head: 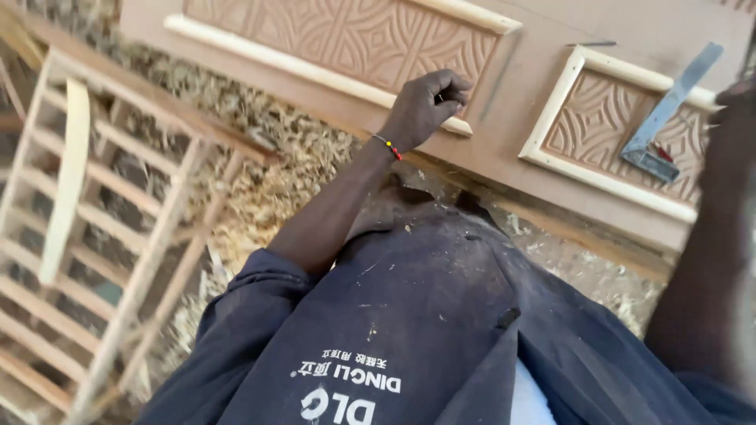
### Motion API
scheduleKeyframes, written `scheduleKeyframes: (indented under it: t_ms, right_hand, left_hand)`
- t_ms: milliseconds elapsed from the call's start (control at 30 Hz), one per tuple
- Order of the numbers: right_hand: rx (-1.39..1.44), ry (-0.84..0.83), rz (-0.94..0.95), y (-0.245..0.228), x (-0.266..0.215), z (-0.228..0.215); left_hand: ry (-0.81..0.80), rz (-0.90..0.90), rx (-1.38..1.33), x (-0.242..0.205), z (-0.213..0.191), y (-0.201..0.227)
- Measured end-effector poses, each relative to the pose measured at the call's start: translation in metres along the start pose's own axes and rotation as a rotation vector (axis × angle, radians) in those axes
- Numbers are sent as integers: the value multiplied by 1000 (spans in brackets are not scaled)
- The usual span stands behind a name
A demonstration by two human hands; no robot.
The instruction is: Measuring, cutting, and nailing decorative wooden trim onto a door panel in a workshop.
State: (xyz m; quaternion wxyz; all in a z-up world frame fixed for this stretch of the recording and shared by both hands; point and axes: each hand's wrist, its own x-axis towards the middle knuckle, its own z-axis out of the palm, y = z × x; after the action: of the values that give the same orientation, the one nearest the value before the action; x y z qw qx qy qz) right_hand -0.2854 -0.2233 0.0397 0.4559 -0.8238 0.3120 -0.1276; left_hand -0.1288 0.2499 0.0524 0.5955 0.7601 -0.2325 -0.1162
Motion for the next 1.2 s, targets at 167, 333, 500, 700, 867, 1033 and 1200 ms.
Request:
scheduleKeyframes:
  t_ms: [167,333,500,700,867,1033,1200]
  right_hand:
    - [241,11,-76,-168,-196,93]
    - [238,-37,55,-164,-280,127]
    - [118,-48,58,-174,-319,150]
    - [-9,-52,120,-172,-339,170]
    - [-123,-85,156,-171,-343,178]
    - [-195,-93,35,-164,-342,186]
    - [-204,-74,-60,-175,-344,190]
  left_hand:
    - [-244,3,-23,11,-9,-13]
    - [-340,88,29,8,-4,-38]
    - [-339,160,64,11,-3,-55]
    - [-358,233,78,9,-7,-52]
    - [-373,227,81,7,-7,-53]
    - [-370,243,136,8,-3,-59]
    - [-367,332,229,7,0,-63]
